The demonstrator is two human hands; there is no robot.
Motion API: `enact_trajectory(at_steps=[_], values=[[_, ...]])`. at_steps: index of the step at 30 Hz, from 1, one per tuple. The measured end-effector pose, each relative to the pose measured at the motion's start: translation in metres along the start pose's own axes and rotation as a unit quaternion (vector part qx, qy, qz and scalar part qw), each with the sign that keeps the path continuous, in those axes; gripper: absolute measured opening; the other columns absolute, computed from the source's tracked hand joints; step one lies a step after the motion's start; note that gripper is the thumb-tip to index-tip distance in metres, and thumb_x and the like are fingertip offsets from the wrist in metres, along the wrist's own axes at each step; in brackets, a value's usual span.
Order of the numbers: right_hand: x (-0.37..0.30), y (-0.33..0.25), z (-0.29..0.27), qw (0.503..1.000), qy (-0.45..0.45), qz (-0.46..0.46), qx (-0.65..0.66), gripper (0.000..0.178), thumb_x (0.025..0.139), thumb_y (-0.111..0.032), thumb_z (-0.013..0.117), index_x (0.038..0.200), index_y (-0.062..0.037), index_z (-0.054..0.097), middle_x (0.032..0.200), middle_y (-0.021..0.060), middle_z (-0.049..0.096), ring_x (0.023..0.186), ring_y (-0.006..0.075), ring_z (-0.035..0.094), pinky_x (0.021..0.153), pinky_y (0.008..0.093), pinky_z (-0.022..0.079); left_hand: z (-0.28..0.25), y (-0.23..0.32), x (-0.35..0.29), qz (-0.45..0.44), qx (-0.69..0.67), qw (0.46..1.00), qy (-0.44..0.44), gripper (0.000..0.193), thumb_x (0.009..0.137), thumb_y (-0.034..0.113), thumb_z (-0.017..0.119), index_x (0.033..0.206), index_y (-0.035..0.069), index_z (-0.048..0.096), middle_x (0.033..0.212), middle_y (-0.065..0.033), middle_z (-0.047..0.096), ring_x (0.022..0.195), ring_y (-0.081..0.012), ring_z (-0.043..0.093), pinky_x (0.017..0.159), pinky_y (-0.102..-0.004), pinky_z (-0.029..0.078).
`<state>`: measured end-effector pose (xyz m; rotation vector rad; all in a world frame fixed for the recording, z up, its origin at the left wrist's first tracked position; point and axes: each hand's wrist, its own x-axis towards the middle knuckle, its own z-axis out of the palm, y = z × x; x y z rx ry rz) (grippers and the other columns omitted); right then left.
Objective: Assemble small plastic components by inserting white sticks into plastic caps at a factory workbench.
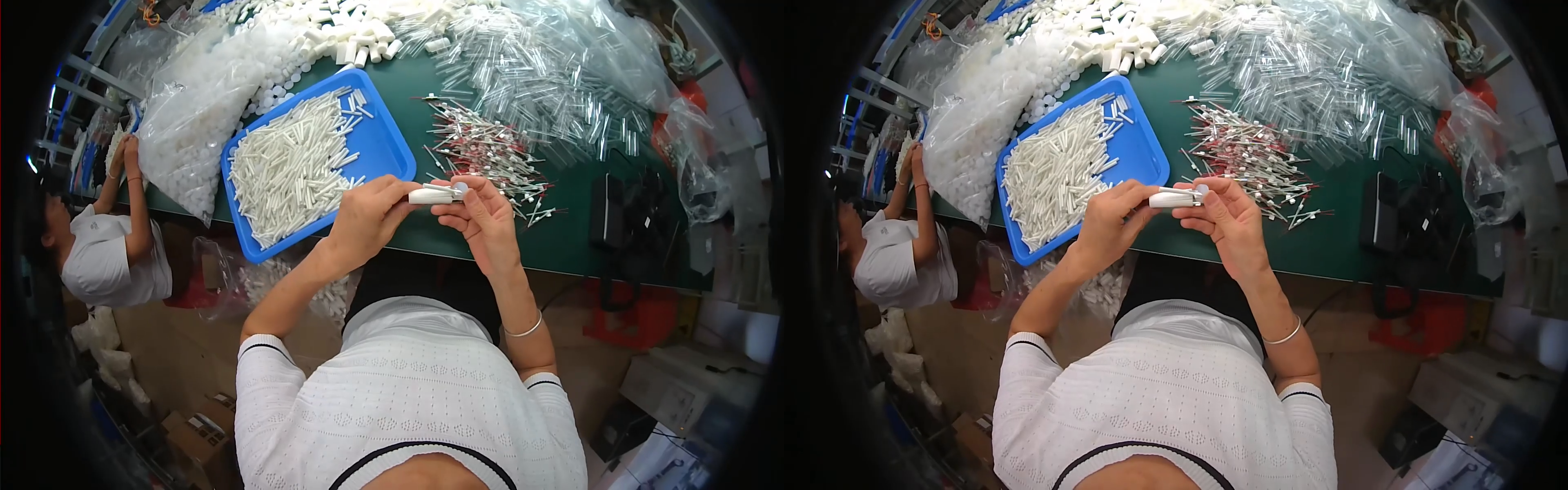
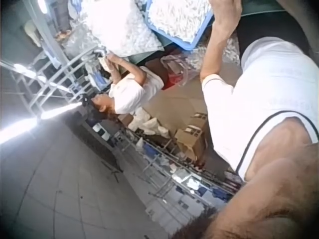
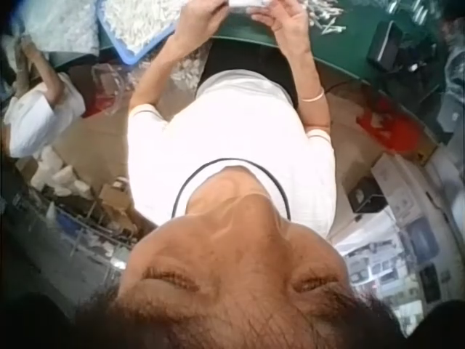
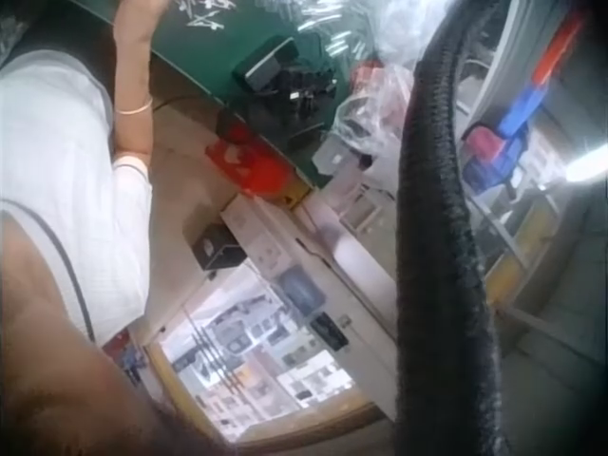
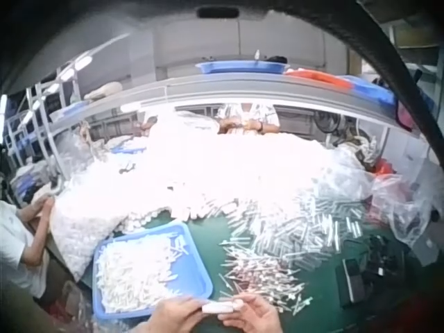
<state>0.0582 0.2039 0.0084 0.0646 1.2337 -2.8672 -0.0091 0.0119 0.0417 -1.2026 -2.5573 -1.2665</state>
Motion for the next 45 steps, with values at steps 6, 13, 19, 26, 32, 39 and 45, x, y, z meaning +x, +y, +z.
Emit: enact_trajectory(at_steps=[6,13,19,26,32,39,45], values=[[-0.001,0.002,-0.002,0.999,-0.011,0.015,-0.044,0.025,0.096,-0.012,0.054,0.115,0.0038,0.053,0.117,0.0234,0.06,0.096,0.026,0.067,0.081,0.0303,0.058,-0.006,-0.009,-0.002,-0.013,-0.03,0.999,-0.041,0.029,0.081,-0.001,0.065,0.11,0.005,0.064,0.074,-0.0075,0.062,0.057,-0.0163,0.059,0.053,-0.0272,0.046],[0.0,0.01,-0.001,0.977,0.018,-0.09,-0.191,0.023,0.09,-0.002,0.06,0.112,0.0052,0.055,0.109,0.0148,0.062,0.097,0.0185,0.064,0.084,0.0278,0.055,-0.007,0.014,0.0,-0.141,-0.171,0.974,-0.043,0.029,0.085,0.005,0.065,0.114,0.003,0.062,0.078,-0.011,0.066,0.064,-0.0165,0.065,0.059,-0.0272,0.051],[0.014,-0.017,0.007,0.784,0.004,-0.273,-0.557,0.03,0.073,0.0,0.073,0.101,-0.0037,0.064,0.097,0.0127,0.064,0.082,0.0301,0.064,0.071,0.0351,0.051,0.0,-0.006,0.028,-0.16,-0.269,0.94,-0.137,0.024,0.089,0.011,0.064,0.109,-0.001,0.061,0.076,-0.0061,0.066,0.064,-0.0091,0.061,0.057,-0.0238,0.049],[0.009,-0.027,0.0,0.744,0.058,-0.261,-0.612,0.022,0.08,-0.002,0.069,0.102,0.0003,0.065,0.09,0.0126,0.067,0.076,0.0227,0.064,0.068,0.0294,0.05,0.028,-0.106,0.162,-0.025,-0.059,0.997,0.032,0.014,0.082,0.016,0.064,0.086,0.004,0.07,0.075,-0.0116,0.068,0.066,-0.0222,0.065,0.059,-0.0339,0.049],[-0.004,-0.026,0.004,0.771,0.064,-0.234,-0.589,0.02,0.082,-0.003,0.068,0.102,-0.0007,0.066,0.091,0.0111,0.067,0.076,0.0199,0.063,0.067,0.0282,0.049,0.074,-0.125,0.193,0.072,0.152,0.984,-0.059,0.017,0.073,0.018,0.075,0.086,0.008,0.072,0.085,-0.0116,0.061,0.087,-0.0297,0.059,0.079,-0.041,0.047],[-0.014,-0.049,-0.009,0.818,0.111,-0.21,-0.524,0.019,0.083,-0.004,0.068,0.102,-0.0012,0.064,0.092,0.0085,0.065,0.081,0.0171,0.062,0.072,0.0269,0.048,0.026,-0.078,0.138,-0.042,-0.249,0.965,-0.074,0.026,0.085,0.014,0.068,0.104,0.004,0.054,0.098,-0.0096,0.065,0.083,-0.0158,0.062,0.069,-0.0293,0.05],[-0.015,-0.041,-0.002,0.849,0.02,-0.201,-0.488,0.02,0.084,-0.002,0.067,0.104,-0.0014,0.065,0.092,0.0084,0.064,0.079,0.0164,0.06,0.07,0.0256,0.046,0.007,-0.009,0.036,-0.154,-0.452,0.839,-0.259,0.032,0.096,0.015,0.056,0.126,0.005,0.053,0.099,-0.0013,0.061,0.084,-0.0043,0.052,0.07,-0.0186,0.042]])
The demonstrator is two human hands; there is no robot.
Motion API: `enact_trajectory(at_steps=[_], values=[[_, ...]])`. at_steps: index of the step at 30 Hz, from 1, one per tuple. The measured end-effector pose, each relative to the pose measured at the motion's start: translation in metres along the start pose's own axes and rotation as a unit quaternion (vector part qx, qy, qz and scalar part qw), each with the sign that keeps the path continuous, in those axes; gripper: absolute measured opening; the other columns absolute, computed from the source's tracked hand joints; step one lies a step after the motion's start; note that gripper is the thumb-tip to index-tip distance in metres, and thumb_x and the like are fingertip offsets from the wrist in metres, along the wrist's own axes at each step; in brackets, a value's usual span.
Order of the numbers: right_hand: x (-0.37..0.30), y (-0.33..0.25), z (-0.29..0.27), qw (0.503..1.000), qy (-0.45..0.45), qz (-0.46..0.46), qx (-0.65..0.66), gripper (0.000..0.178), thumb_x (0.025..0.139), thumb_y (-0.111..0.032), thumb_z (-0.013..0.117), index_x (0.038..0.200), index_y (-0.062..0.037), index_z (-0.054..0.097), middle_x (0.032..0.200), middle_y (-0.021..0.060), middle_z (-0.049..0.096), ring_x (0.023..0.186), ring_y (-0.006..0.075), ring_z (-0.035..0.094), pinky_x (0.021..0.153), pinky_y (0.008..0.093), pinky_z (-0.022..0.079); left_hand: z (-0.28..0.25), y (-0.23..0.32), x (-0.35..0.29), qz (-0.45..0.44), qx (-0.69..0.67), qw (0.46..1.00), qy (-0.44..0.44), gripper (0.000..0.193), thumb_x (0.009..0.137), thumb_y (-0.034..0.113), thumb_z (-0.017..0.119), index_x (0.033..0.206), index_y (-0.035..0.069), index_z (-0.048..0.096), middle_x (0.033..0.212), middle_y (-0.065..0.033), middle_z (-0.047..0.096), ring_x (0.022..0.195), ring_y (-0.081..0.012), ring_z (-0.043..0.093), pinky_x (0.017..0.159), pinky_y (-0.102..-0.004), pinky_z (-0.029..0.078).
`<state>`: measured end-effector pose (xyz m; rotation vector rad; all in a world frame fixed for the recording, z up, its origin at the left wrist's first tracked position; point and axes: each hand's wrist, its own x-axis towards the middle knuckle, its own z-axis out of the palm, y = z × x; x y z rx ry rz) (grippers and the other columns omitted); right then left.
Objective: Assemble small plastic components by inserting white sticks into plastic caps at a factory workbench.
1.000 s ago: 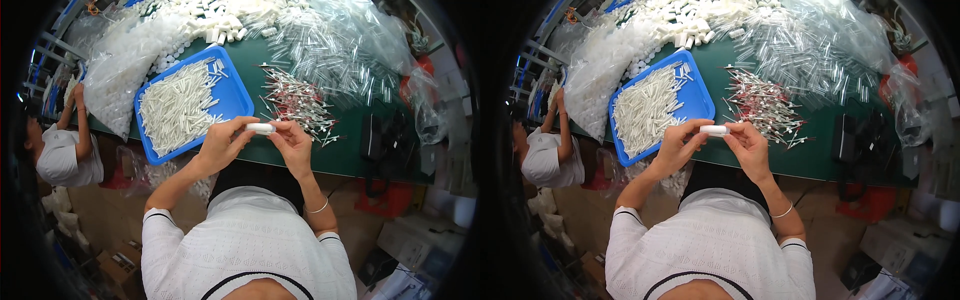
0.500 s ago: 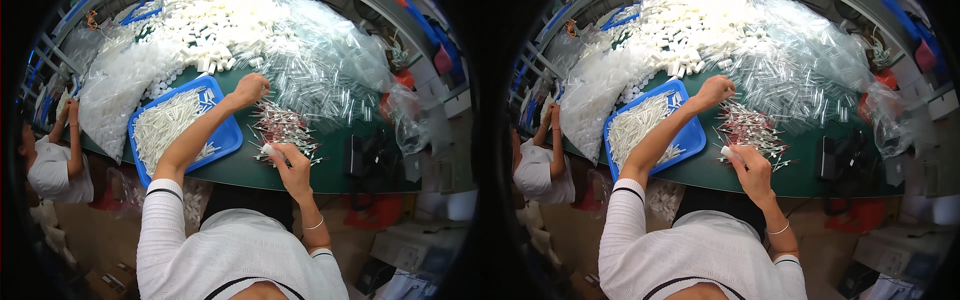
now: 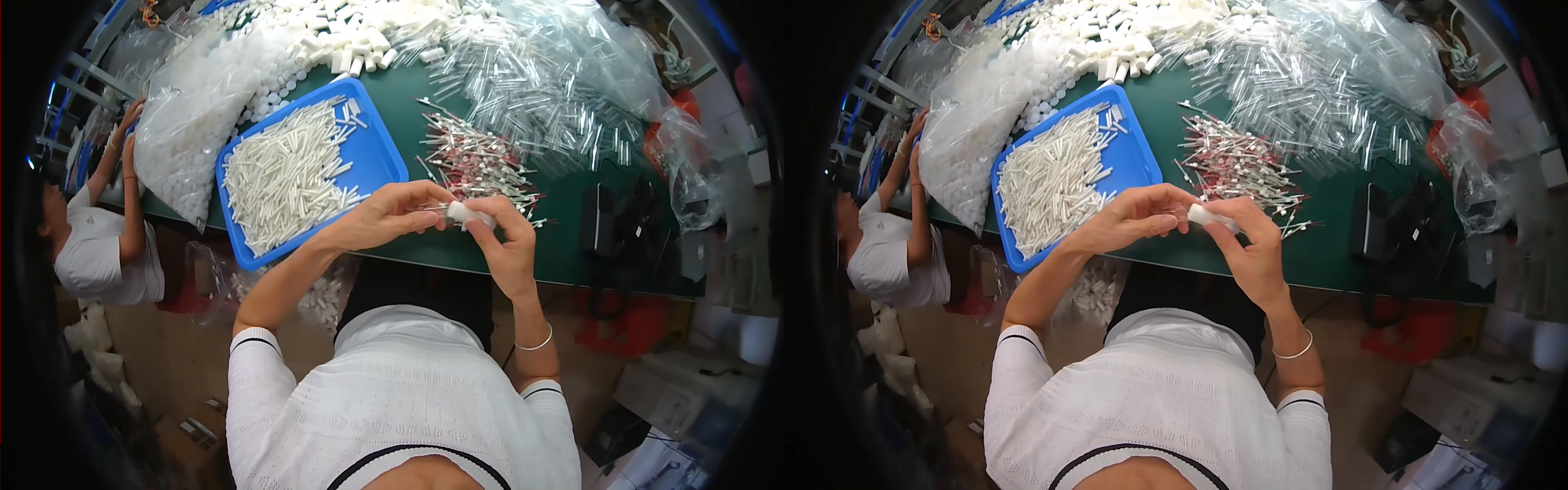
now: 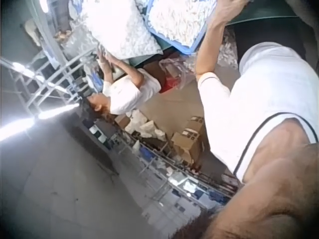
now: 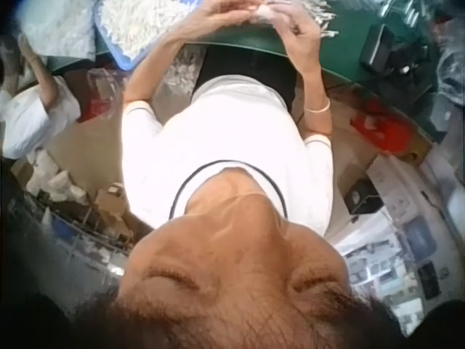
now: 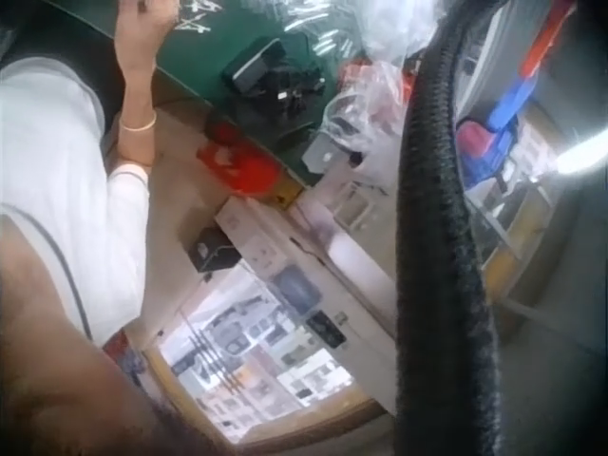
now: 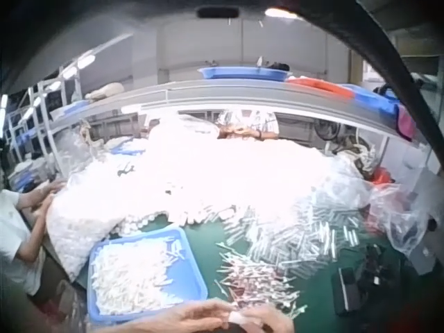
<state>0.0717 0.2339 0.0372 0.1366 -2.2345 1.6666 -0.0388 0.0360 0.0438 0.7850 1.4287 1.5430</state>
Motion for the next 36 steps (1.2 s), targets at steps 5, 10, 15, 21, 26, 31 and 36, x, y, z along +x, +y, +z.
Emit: enact_trajectory(at_steps=[5,10,15,21,26,31,36], values=[[-0.008,-0.002,0.008,0.997,-0.071,-0.012,-0.032,0.02,0.081,0.0,0.068,0.102,-0.002,0.065,0.088,0.0095,0.064,0.075,0.0199,0.061,0.065,0.0287,0.047,0.008,-0.011,-0.022,-0.024,0.064,0.998,0.014,0.032,0.092,0.006,0.058,0.123,0.0,0.053,0.107,-0.0041,0.061,0.095,-0.0076,0.056,0.079,-0.0211,0.046],[-0.013,-0.009,0.012,0.985,-0.137,-0.011,-0.099,0.017,0.079,0.002,0.07,0.095,0.0007,0.066,0.088,0.0083,0.064,0.074,0.0167,0.061,0.063,0.0271,0.049,0.025,-0.018,-0.035,0.046,0.164,0.981,0.097,0.026,0.088,0.006,0.063,0.112,-0.001,0.056,0.095,-0.0114,0.066,0.081,-0.016,0.062,0.073,-0.0274,0.048],[-0.014,-0.014,0.003,0.978,-0.182,0.105,0.006,0.037,0.077,0.002,0.071,0.111,0.0005,0.056,0.088,0.0056,0.063,0.078,0.0103,0.06,0.075,0.0246,0.051,0.022,-0.014,-0.044,-0.01,0.195,0.976,0.098,0.021,0.09,0.011,0.062,0.109,0.003,0.06,0.082,-0.009,0.065,0.071,-0.0152,0.059,0.065,-0.028,0.046],[-0.023,-0.004,0.018,0.952,-0.191,0.193,0.141,0.01,0.089,0.0,0.061,0.097,0.0029,0.056,0.083,0.0077,0.065,0.071,0.0096,0.064,0.062,0.0212,0.054,0.035,-0.027,-0.043,0.007,0.156,0.985,0.071,0.025,0.099,0.023,0.048,0.104,0.001,0.06,0.07,-0.0067,0.054,0.064,-0.0152,0.05,0.062,-0.0306,0.041],[-0.023,-0.005,0.017,0.925,-0.188,0.265,0.197,0.01,0.09,-0.003,0.061,0.092,0.0041,0.055,0.077,0.0072,0.064,0.069,0.0098,0.064,0.06,0.0225,0.054,0.043,-0.032,-0.047,0.027,0.295,0.947,0.127,0.029,0.1,0.023,0.043,0.087,0.001,0.055,0.069,-0.0167,0.055,0.063,-0.0339,0.052,0.059,-0.039,0.04],[-0.03,-0.001,0.023,0.927,-0.198,0.261,0.181,0.009,0.09,-0.002,0.061,0.093,0.0044,0.056,0.079,0.0071,0.065,0.071,0.0104,0.064,0.065,0.0227,0.055,0.053,-0.048,-0.05,0.13,0.392,0.889,0.197,0.023,0.098,0.018,0.049,0.087,0.0,0.057,0.067,-0.0116,0.052,0.055,-0.0218,0.049,0.053,-0.0327,0.041],[-0.044,0.007,0.025,0.958,-0.129,0.181,0.184,0.016,0.086,0.004,0.063,0.102,0.0052,0.061,0.094,0.0078,0.064,0.083,0.0098,0.063,0.074,0.0219,0.054,0.055,-0.032,-0.055,0.018,0.271,0.948,0.164,0.017,0.087,0.017,0.064,0.094,0.004,0.056,0.077,-0.0153,0.06,0.067,-0.0335,0.058,0.057,-0.0377,0.045]])
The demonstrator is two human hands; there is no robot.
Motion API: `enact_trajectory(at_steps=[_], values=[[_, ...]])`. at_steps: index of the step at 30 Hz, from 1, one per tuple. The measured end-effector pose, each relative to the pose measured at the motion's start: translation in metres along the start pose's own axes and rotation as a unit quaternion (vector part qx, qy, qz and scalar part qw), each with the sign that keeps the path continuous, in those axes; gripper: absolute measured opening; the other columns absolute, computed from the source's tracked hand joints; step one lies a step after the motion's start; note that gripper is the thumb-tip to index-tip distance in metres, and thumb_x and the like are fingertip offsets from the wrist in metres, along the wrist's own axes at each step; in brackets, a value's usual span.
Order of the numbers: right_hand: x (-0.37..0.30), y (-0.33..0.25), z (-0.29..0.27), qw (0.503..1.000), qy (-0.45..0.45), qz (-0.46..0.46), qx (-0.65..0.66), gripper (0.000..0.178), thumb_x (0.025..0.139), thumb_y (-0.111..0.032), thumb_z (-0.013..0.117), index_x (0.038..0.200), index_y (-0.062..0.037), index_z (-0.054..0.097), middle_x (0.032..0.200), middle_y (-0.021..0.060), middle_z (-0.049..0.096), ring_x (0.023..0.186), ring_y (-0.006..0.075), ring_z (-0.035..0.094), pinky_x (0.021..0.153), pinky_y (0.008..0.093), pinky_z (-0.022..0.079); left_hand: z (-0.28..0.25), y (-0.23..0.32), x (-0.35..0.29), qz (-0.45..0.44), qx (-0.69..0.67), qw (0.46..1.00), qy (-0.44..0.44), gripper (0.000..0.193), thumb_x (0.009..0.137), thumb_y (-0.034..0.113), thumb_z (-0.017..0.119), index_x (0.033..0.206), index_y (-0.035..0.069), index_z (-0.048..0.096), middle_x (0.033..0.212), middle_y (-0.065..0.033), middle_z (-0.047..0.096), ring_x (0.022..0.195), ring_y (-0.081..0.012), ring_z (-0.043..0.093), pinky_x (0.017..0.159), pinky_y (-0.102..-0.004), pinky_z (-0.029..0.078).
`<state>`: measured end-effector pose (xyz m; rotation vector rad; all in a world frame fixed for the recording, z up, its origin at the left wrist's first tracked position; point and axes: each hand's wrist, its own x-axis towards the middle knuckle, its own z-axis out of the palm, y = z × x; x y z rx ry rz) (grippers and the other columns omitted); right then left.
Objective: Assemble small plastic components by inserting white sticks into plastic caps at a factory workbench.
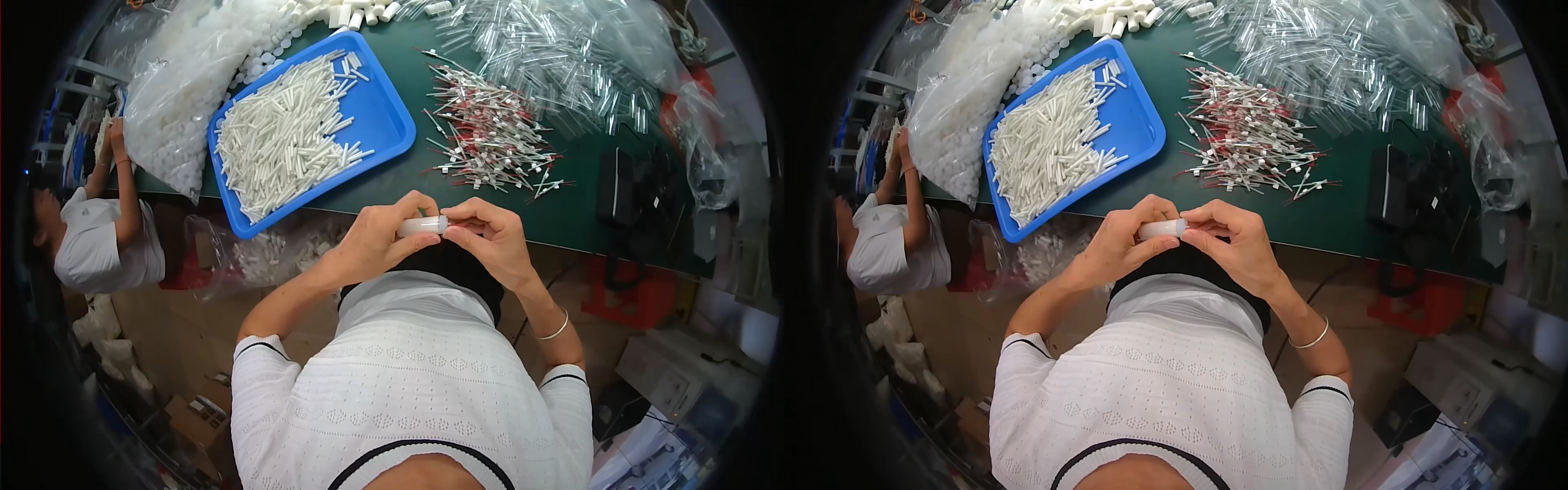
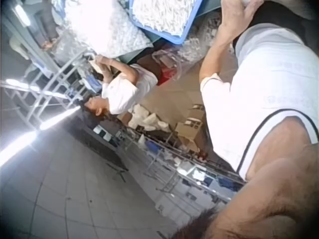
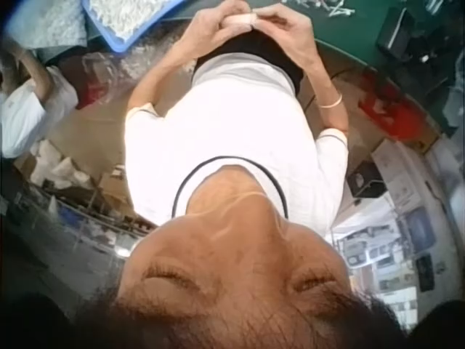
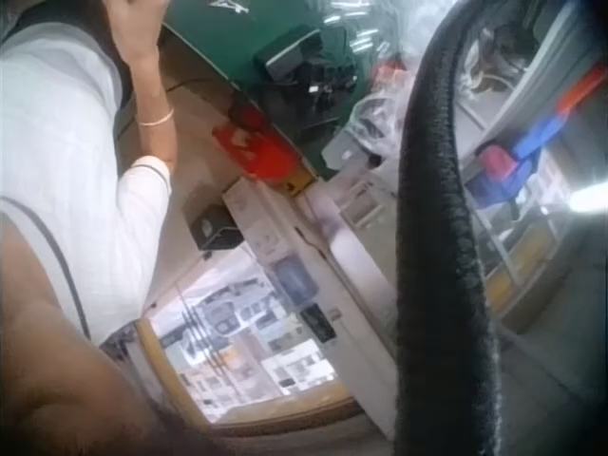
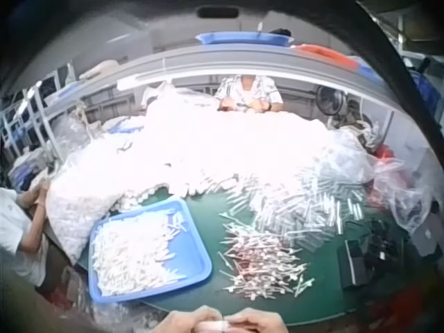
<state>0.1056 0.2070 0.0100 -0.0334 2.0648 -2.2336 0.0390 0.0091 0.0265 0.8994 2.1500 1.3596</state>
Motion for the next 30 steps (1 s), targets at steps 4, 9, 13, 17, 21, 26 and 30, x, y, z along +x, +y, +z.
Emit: enact_trajectory(at_steps=[4,9,13,17,21,26,30], values=[[-0.001,0.005,0.004,0.998,0.026,-0.051,0.034,0.017,0.083,0.006,0.066,0.1,0.0043,0.065,0.095,0.007,0.064,0.084,0.0091,0.061,0.073,0.0219,0.052,0.004,-0.01,-0.001,0.093,0.084,0.992,0.018,0.024,0.083,0.016,0.069,0.095,0.004,0.054,0.077,-0.0143,0.058,0.068,-0.031,0.059,0.057,-0.0385,0.045],[0.001,-0.006,0.007,0.963,0.001,-0.169,-0.208,0.019,0.078,0.009,0.067,0.096,0.0033,0.068,0.094,0.0098,0.064,0.076,0.0145,0.061,0.066,0.0229,0.05,0.009,-0.013,-0.004,0.142,0.19,0.971,0.033,0.025,0.079,0.017,0.071,0.088,0.002,0.053,0.075,-0.0132,0.054,0.067,-0.0327,0.056,0.056,-0.0409,0.043],[0.002,0.003,0.011,0.934,0.024,-0.232,-0.271,0.02,0.077,0.006,0.069,0.096,0.0008,0.067,0.089,0.0098,0.063,0.073,0.0199,0.062,0.063,0.0276,0.051,0.012,-0.019,-0.006,0.15,0.196,0.967,0.07,0.023,0.08,0.017,0.071,0.089,0.002,0.055,0.076,-0.0124,0.057,0.066,-0.0325,0.057,0.056,-0.0389,0.044],[0.0,0.005,0.007,0.974,0.021,-0.158,-0.163,0.018,0.078,0.002,0.07,0.095,-0.0002,0.068,0.09,0.008,0.063,0.073,0.0167,0.061,0.062,0.0276,0.05,0.006,-0.014,-0.004,0.102,0.062,0.992,0.029,0.019,0.086,0.02,0.065,0.089,0.003,0.059,0.072,-0.0113,0.058,0.062,-0.0256,0.058,0.054,-0.034,0.043],[-0.001,0.007,0.016,0.996,-0.01,-0.05,0.073,0.01,0.085,-0.005,0.068,0.09,0.0016,0.062,0.083,0.0036,0.059,0.067,0.0092,0.052,0.06,0.0217,0.042,0.008,-0.016,-0.005,-0.055,-0.175,0.973,-0.142,0.04,0.1,0.033,0.043,0.084,0.001,0.061,0.056,-0.0037,0.05,0.051,-0.0104,0.046,0.05,-0.0262,0.037],[0.006,0.019,0.006,0.998,0.04,0.01,0.047,0.01,0.09,-0.007,0.062,0.094,0.002,0.058,0.083,0.0013,0.058,0.075,0.0058,0.054,0.068,0.0204,0.046,0.03,-0.029,0.0,-0.159,-0.59,0.775,-0.158,0.063,0.1,0.055,0.023,0.072,0.006,0.051,0.052,0.0007,0.041,0.049,-0.0104,0.038,0.049,-0.0236,0.03],[-0.007,0.017,0.013,0.973,0.085,-0.152,-0.152,0.041,0.071,-0.001,0.075,0.109,0.0004,0.06,0.109,0.0126,0.059,0.094,0.0219,0.061,0.08,0.0307,0.049,0.042,-0.028,-0.001,-0.187,-0.636,0.738,-0.128,0.057,0.101,0.052,0.022,0.073,0.009,0.047,0.07,-0.0008,0.043,0.066,-0.0127,0.04,0.064,-0.0266,0.037]])
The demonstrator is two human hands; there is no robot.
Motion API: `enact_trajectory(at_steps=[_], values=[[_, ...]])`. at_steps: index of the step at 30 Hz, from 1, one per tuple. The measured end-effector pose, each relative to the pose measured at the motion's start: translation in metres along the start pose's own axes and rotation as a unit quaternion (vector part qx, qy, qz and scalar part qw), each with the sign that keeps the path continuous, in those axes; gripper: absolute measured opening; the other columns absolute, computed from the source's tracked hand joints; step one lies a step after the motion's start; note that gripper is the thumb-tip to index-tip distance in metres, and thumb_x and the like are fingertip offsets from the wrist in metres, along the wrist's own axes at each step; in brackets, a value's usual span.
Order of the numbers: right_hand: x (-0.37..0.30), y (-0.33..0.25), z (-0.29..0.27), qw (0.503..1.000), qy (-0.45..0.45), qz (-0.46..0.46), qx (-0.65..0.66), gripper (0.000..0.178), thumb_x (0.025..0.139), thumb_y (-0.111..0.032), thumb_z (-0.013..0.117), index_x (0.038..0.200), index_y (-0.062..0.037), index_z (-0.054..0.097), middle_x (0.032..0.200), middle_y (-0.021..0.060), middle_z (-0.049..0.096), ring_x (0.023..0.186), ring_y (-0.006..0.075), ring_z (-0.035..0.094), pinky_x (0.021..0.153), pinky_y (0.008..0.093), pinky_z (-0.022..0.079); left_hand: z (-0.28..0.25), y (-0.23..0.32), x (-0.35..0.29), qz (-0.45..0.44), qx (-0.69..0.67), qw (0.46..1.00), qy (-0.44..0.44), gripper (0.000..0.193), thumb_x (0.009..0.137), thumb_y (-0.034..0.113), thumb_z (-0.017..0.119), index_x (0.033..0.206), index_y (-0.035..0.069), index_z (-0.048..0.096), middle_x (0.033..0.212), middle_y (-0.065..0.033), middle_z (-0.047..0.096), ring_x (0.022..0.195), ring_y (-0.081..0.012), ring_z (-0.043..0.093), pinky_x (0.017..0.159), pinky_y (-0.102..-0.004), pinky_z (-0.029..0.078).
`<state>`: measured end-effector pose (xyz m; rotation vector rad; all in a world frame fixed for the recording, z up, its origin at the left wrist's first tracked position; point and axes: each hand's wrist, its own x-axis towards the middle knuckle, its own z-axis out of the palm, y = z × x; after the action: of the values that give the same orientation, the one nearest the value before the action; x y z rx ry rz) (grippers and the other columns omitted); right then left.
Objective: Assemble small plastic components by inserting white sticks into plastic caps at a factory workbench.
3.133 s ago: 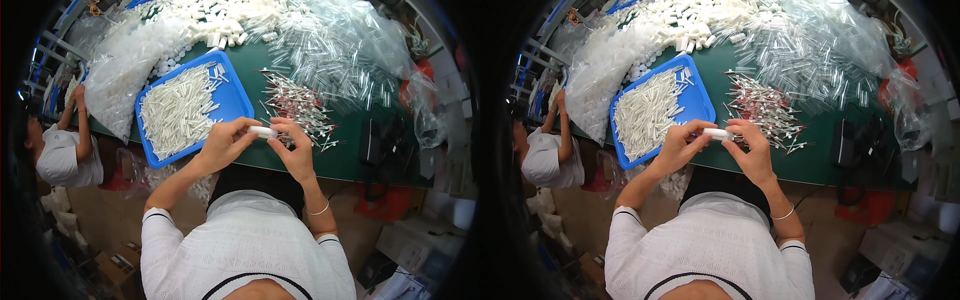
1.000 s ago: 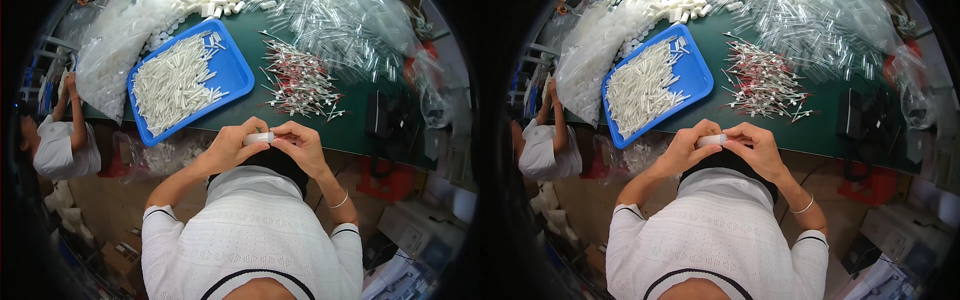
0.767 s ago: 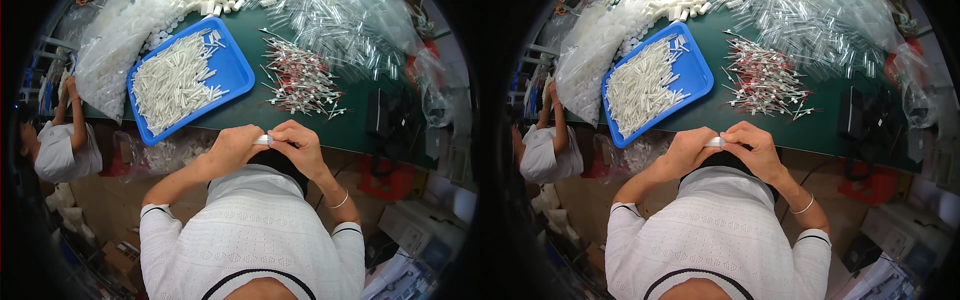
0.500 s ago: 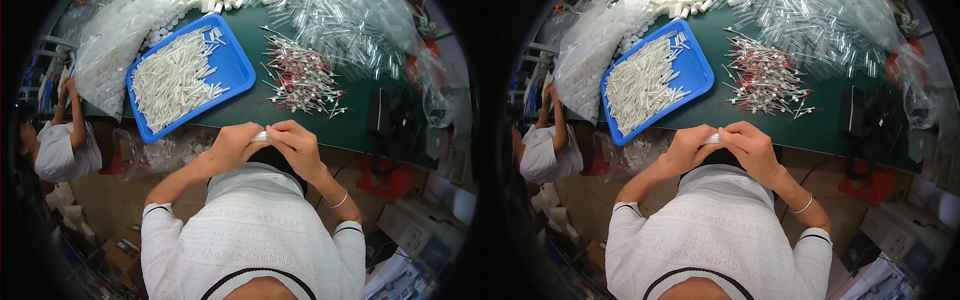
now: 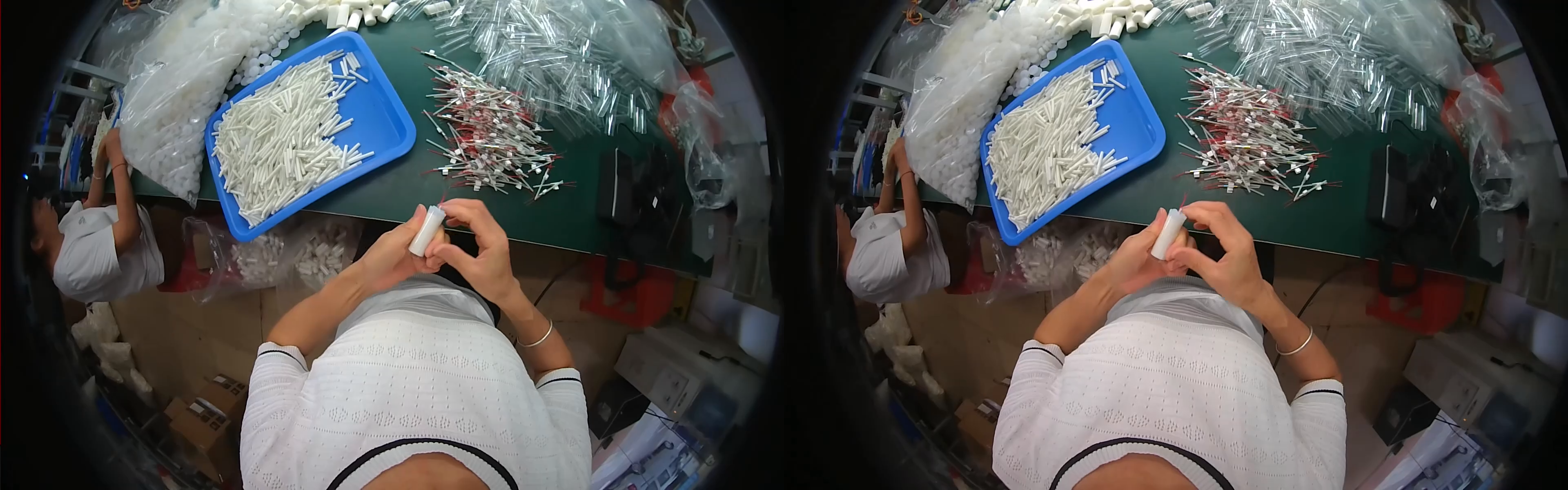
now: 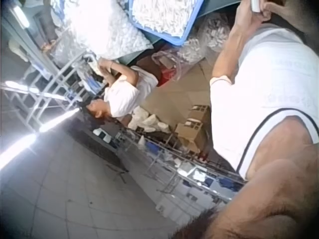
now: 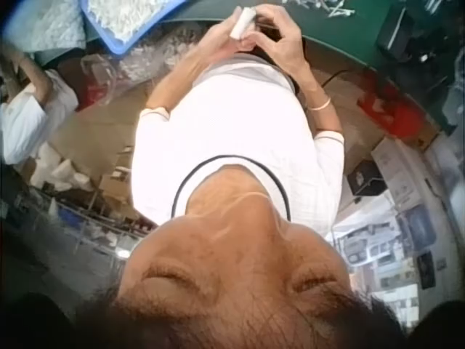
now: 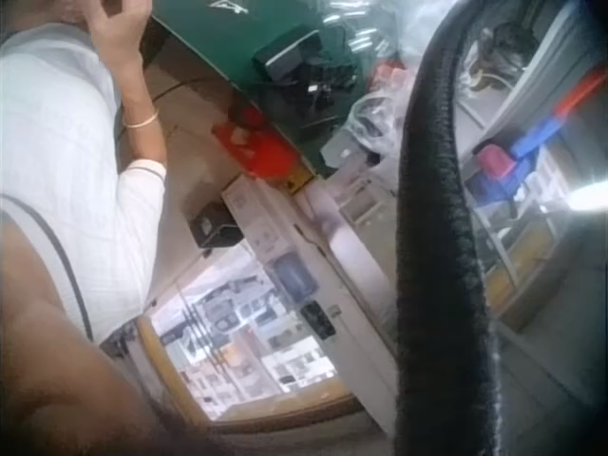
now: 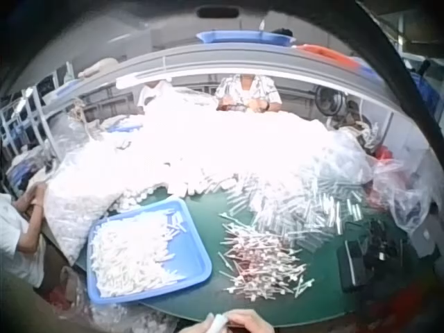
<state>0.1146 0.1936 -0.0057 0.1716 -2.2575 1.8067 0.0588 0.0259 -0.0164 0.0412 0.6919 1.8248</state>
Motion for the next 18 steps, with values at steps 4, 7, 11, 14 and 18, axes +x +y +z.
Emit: enact_trajectory(at_steps=[4,7,11,14,18], values=[[-0.003,-0.003,0.009,0.993,-0.004,-0.093,-0.077,0.047,0.068,-0.012,0.081,0.108,0.0001,0.06,0.109,0.0164,0.06,0.096,0.0303,0.06,0.081,0.0364,0.05,0.009,-0.005,-0.007,0.028,-0.014,0.995,0.091,0.056,0.103,0.047,0.022,0.071,0.008,0.046,0.066,-0.0014,0.042,0.063,-0.0133,0.039,0.06,-0.0257,0.034],[-0.002,-0.007,0.0,0.977,-0.061,-0.116,-0.168,0.042,0.07,-0.009,0.078,0.108,-0.0004,0.062,0.109,0.0149,0.062,0.095,0.0303,0.061,0.081,0.0356,0.05,-0.012,-0.014,-0.024,0.024,0.06,0.993,0.096,0.051,0.102,0.046,0.028,0.076,0.007,0.048,0.061,-0.0002,0.041,0.058,-0.0114,0.038,0.057,-0.0248,0.033],[0.0,0.003,-0.067,0.927,0.164,-0.048,-0.333,0.017,0.079,0.006,0.064,0.094,-0.0024,0.067,0.08,0.0105,0.062,0.07,0.0267,0.057,0.064,0.0347,0.046,-0.062,0.001,-0.079,0.009,0.31,0.923,0.226,0.031,0.097,0.031,0.052,0.105,0.001,0.058,0.059,0.0019,0.046,0.051,-0.0054,0.04,0.049,-0.0211,0.033],[0.001,0.016,-0.105,0.897,0.162,-0.016,-0.41,0.018,0.08,0.005,0.062,0.095,-0.0034,0.067,0.084,0.011,0.062,0.077,0.0275,0.056,0.068,0.0363,0.045,-0.105,-0.009,-0.127,-0.028,0.485,0.806,0.337,0.036,0.092,0.026,0.059,0.115,-0.002,0.056,0.067,-0.0061,0.058,0.056,-0.0143,0.054,0.055,-0.0269,0.044],[0.004,0.034,-0.115,0.899,0.105,-0.022,-0.425,0.018,0.077,0.002,0.067,0.094,-0.0038,0.066,0.084,0.0102,0.057,0.078,0.0287,0.054,0.067,0.0384,0.045,-0.108,-0.002,-0.133,0.035,0.824,0.485,0.29,0.052,0.084,0.025,0.067,0.126,-0.002,0.052,0.103,-0.0265,0.065,0.089,-0.0359,0.066,0.077,-0.0395,0.051]])
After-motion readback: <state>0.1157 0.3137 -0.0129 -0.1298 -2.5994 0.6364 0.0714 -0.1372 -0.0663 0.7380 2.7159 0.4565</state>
